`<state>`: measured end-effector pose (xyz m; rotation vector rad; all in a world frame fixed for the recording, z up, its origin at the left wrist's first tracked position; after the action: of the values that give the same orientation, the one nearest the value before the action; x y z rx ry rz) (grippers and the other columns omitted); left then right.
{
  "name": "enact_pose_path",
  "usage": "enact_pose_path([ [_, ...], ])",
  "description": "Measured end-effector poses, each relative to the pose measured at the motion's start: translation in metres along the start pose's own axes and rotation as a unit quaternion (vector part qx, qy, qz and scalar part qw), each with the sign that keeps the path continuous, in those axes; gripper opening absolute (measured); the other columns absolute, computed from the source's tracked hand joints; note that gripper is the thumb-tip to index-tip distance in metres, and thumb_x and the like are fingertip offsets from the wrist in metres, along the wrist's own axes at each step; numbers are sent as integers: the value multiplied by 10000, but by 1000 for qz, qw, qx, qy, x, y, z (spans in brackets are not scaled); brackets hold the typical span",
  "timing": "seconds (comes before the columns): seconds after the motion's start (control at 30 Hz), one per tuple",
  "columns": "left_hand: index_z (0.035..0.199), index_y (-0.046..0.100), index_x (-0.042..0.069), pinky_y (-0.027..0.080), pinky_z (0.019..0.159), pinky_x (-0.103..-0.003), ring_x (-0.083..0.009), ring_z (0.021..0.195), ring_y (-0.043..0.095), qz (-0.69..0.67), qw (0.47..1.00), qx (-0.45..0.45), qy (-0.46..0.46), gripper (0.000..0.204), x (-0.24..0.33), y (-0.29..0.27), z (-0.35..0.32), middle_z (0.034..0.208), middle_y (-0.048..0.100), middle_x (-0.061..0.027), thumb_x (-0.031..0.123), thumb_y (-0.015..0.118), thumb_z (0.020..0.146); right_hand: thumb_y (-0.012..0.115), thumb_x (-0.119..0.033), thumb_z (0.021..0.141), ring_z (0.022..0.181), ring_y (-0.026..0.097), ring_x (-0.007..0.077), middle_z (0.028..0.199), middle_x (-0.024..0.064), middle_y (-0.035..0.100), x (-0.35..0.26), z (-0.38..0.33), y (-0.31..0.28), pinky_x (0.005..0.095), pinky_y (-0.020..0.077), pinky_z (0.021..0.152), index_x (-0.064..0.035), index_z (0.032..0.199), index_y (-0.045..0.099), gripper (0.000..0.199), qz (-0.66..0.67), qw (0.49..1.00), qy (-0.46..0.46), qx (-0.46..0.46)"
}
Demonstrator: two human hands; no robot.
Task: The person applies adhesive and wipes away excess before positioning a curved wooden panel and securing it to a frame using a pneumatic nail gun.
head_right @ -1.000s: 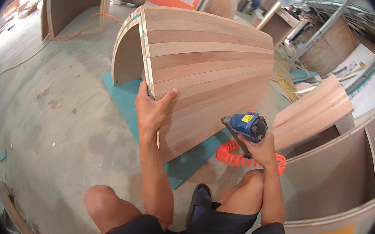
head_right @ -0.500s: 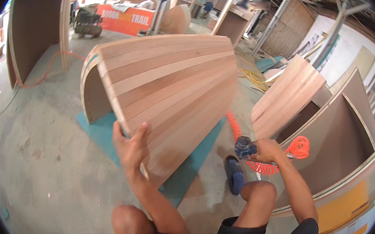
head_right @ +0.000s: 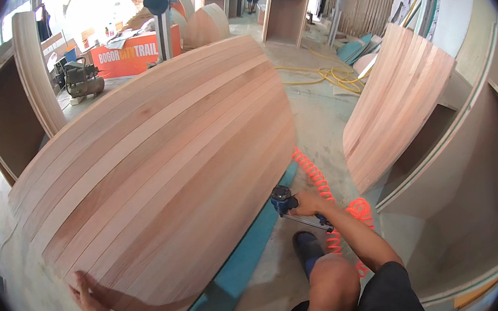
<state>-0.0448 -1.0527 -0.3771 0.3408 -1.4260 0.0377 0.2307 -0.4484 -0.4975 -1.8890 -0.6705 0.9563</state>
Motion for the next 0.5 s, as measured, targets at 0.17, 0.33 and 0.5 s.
enact_pose_path([
  [0.17,1465,447,-26,149,1205,-378,-273,1475,272,176,974,137,37,694,-61,-82,46,1569,360,-189,449,591,981,776,-315,744,757,707,303,820,170,730,98,58,26,417,543,716,-16,999,726,395,15,996,70,-54],
  [0.33,1467,459,-18,166,1207,-376,-281,1495,237,277,951,112,75,683,-70,-123,66,1574,355,-172,485,501,1008,757,-388,789,639,642,222,691,102,649,166,119,13,399,525,649,-32,955,713,395,72,983,60,-155],
  [0.5,1521,369,-1,187,1211,-351,-222,1471,301,119,991,60,19,655,-80,-96,69,1580,367,-131,448,426,1048,750,-441,785,819,702,291,889,152,737,200,192,15,446,548,748,-63,1030,738,451,-133,961,-22,-239],
])
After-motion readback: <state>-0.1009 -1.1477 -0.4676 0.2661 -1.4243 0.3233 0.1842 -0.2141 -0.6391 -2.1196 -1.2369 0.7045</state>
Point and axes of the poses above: each hand's wrist, its own z-axis towards the middle knuckle, its own y-axis out of the palm, x = y × z, the point moved 4 cm from there along z, towards the middle knuckle
